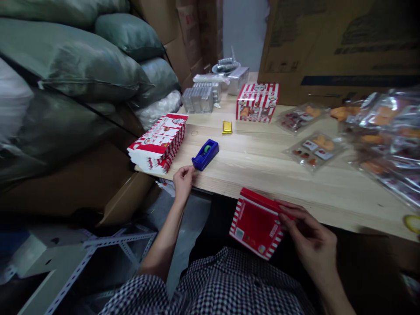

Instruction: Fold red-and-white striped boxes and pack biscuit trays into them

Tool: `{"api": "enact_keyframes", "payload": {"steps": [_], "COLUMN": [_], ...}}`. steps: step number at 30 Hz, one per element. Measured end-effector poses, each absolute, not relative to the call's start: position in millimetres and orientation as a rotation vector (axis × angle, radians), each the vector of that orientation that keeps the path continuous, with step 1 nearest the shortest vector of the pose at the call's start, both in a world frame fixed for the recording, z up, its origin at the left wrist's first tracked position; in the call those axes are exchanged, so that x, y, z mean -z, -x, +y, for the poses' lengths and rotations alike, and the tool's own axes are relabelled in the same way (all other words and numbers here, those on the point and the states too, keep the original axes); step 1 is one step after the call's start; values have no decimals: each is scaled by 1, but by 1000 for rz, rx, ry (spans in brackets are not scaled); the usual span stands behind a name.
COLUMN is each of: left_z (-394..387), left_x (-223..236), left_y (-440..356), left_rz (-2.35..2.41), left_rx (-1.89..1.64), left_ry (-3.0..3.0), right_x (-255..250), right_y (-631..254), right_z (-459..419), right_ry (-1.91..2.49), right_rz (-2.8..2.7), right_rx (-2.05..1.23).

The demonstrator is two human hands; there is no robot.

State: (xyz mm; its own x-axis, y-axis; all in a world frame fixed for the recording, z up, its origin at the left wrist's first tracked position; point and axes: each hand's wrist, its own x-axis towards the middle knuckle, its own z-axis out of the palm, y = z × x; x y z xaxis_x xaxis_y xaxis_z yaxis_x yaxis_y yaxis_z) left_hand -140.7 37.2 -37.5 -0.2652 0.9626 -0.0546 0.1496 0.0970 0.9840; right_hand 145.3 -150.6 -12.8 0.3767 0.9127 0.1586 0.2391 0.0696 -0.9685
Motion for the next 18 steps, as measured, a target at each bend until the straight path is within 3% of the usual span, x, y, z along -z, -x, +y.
{"api": "enact_keyframes", "payload": {"steps": [2, 7, 18], "left_z": [2, -80, -88], "left_x": [15, -19, 1], "left_y": [119, 61, 43], "left_rz": [1371, 1076, 1063], "left_rx": [-1321, -1095, -1033], "left_ry": [-1141, -1046, -718], "right_x": [8, 23, 43], "right_y": [-134, -113, -109], "right_z": [-153, -156, -157], "right_ry": [1432, 1352, 1206], "right_rz": [-1208, -1445, -1610], "right_rx": [-562, -379, -341]}}
